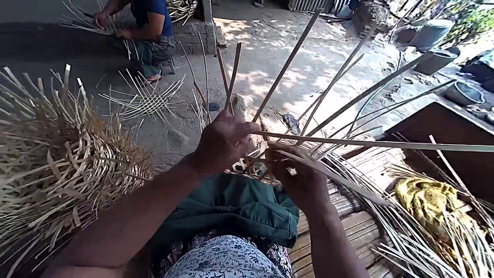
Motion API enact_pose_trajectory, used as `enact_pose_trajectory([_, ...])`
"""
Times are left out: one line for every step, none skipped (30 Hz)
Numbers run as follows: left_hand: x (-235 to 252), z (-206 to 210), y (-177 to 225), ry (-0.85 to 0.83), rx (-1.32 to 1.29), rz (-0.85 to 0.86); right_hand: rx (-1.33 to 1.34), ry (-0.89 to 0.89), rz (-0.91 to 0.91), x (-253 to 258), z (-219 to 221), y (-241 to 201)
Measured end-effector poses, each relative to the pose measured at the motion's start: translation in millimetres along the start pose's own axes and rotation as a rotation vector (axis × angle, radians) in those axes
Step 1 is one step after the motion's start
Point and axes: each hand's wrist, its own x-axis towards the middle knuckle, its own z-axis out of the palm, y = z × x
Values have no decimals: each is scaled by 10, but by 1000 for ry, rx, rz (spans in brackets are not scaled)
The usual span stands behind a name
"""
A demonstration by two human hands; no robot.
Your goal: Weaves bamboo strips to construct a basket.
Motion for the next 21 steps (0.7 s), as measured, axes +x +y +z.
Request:
enact_pose_trajectory([-8, 17, 15, 5, 56, 24, -218, 36, -28, -19, 48, -83])
enact_pose_trajectory([-9, 18, 43, 4, 84, 35, -378, 66, -28, -27, 81, -139])
enact_pose_trajectory([-2, 1, 85, -11, 67, 18, -475, 83, -18, -29, 87, -162])
enact_pose_trajectory([14, -35, 126, -44, 13, -27, -529, 83, -10, -24, 65, -168])
enact_pose_trajectory([37, -83, 156, -84, -75, -101, -543, 63, -8, -8, 18, -172])
enact_pose_trajectory([68, -141, 170, -122, -156, -191, -525, 25, -11, 14, -34, -178])
enact_pose_trajectory([99, -201, 170, -170, -237, -283, -496, -14, -19, 39, -75, -186])
enact_pose_trajectory([128, -251, 164, -208, -304, -355, -476, -42, -31, 64, -91, -193])
enact_pose_trajectory([150, -286, 155, -229, -353, -400, -475, -59, -40, 86, -86, -207])
enact_pose_trajectory([159, -304, 156, -231, -410, -433, -485, -64, -47, 105, -71, -221])
enact_pose_trajectory([161, -313, 160, -227, -476, -439, -507, -60, -42, 118, -53, -228])
enact_pose_trajectory([155, -310, 157, -222, -556, -415, -538, -51, -25, 131, -43, -229])
enact_pose_trajectory([137, -294, 148, -211, -646, -379, -564, -47, 3, 148, -46, -226])
enact_pose_trajectory([103, -260, 126, -187, -717, -326, -580, -55, 41, 167, -66, -226])
enact_pose_trajectory([65, -224, 106, -151, -744, -276, -579, -66, 81, 184, -90, -229])
enact_pose_trajectory([27, -197, 102, -108, -733, -239, -573, -80, 119, 197, -108, -239])
enact_pose_trajectory([2, -184, 120, -53, -664, -197, -566, -89, 140, 208, -117, -247])
enact_pose_trajectory([-2, -179, 160, 10, -527, -124, -549, -96, 149, 218, -119, -253])
enact_pose_trajectory([12, -183, 211, 52, -366, -18, -523, -97, 143, 226, -112, -253])
enact_pose_trajectory([41, -193, 259, 48, -222, 106, -483, -84, 118, 229, -95, -242])
enact_pose_trajectory([77, -188, 290, -1, -93, 210, -424, -54, 87, 222, -71, -220])
